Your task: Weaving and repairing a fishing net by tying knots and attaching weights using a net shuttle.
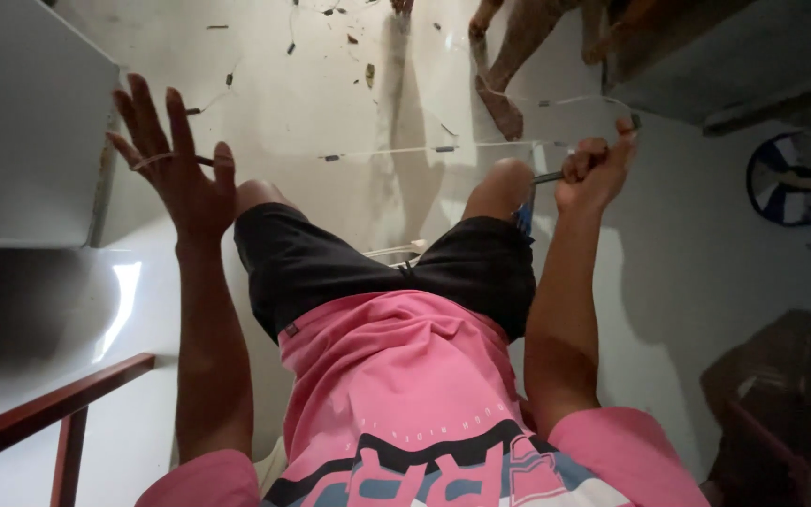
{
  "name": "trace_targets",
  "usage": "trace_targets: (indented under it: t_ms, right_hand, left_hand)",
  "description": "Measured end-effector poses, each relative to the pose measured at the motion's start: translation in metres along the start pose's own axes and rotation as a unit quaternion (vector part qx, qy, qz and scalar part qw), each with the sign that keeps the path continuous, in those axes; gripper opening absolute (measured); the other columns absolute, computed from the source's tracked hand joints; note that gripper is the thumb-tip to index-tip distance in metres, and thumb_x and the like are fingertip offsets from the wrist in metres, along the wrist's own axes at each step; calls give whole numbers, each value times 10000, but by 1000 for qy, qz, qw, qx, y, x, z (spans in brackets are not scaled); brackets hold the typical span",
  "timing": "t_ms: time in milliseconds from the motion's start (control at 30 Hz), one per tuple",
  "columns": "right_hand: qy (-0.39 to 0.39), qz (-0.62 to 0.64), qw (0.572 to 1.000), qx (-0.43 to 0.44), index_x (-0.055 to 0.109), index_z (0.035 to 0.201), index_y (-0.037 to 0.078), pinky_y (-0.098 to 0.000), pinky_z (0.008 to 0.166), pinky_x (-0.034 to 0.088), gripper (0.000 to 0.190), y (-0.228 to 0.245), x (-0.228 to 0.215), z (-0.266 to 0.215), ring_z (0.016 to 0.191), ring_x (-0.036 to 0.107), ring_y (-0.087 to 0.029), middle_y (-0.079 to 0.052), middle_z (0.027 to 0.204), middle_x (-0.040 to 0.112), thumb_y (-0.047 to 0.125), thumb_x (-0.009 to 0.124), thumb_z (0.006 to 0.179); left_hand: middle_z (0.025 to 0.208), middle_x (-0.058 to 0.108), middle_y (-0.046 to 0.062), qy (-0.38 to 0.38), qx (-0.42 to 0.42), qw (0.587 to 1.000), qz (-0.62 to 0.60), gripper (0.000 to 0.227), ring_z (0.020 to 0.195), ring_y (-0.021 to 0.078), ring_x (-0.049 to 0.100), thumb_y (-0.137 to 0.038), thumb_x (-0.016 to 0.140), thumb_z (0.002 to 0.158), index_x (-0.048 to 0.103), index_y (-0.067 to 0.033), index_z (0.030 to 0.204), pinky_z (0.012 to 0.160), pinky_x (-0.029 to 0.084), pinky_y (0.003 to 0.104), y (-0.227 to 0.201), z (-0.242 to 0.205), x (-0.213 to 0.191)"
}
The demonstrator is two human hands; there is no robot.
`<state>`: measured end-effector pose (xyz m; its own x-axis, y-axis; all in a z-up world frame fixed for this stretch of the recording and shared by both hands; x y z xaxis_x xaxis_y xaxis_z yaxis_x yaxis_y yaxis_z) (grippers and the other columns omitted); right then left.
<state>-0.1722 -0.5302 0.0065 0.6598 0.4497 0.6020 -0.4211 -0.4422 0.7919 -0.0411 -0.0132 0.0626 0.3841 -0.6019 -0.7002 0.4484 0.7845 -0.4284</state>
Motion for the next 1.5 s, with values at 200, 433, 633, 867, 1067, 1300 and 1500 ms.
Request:
trace_targets:
  t_ms: [200, 433, 633, 867, 1067, 1300, 1500]
  right_hand:
    - [10, -45, 998, -41, 526, 1169, 154, -292, 416, 212, 374, 9, 16, -12, 424, 168, -82, -64, 658, 587, 443, 481, 935]
    - [2, -7, 1000, 22, 561, 1073, 162, -245, 315, 221, 316, -6, 57, -38, 350, 235, -84, -28, 512, 401, 431, 537, 910]
    - [128, -13, 990, 60, 479, 1060, 202, -219, 310, 246, 118, -7, 113, -84, 319, 206, -55, -129, 790, 703, 304, 464, 1004]
    - [-48, -204, 966, -149, 559, 1106, 85, -246, 346, 327, 243, 14, 111, -81, 292, 286, -87, -109, 628, 679, 264, 448, 985]
    - [-133, -79, 985, -76, 604, 1138, 19, -261, 302, 159, 298, -3, 44, -47, 294, 289, -93, -61, 585, 600, 211, 529, 922]
    - [-9, -212, 974, 77, 654, 783, 109, -145, 341, 360, 271, -76, 96, -103, 449, 545, -31, 10, 573, 588, 370, 674, 849]
    - [251, -166, 888, 348, 613, 971, 75, -214, 336, 76, 203, -138, 176, -141, 384, 156, -55, -1, 627, 509, 148, 440, 894]
  left_hand:
    - [1632, 30, 25, 16, 22, 1000, -9, 527, 1538, 281, -2, -421, 341, 1098, 118, -315, 1564, 1221, -22, 643, -6, 10, -6]
    - [1301, 528, 135, 49, -145, 823, -547, 261, 1288, 264, 493, -59, 479, 1031, 487, -81, 1291, 1077, 423, 426, -4, 39, -16]
    - [1014, 706, 74, 67, -394, 702, -590, 127, 745, 156, 714, -171, 569, 974, 591, -162, 1098, 556, 557, 220, 31, 49, -10]
    - [949, 703, -30, 71, -433, 741, -508, 142, 746, 59, 693, -308, 615, 947, 601, -211, 1051, 421, 347, 102, 40, 43, -33]
    - [730, 580, -8, -13, -422, 735, -531, 289, 449, -8, 429, -407, 698, 880, 636, -139, 970, 388, 292, 130, 52, 38, -38]
    - [731, 632, 45, 40, -385, 754, -531, 167, 349, 43, 336, -261, 576, 972, 579, -107, 907, 342, 229, 161, -42, 44, -115]
    - [726, 512, 69, -13, -248, 753, -610, 175, 303, 108, 368, -218, 518, 979, 546, -91, 1097, 257, 259, 193, -92, 39, -198]
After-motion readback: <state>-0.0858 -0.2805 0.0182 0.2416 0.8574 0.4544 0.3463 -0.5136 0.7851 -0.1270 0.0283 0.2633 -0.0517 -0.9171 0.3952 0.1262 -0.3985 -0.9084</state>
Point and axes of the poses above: each hand's wrist, its own z-axis towards the middle knuckle, its own x-axis out of the palm, y = z × x, the point moved 3 cm from there along z, towards the middle knuckle
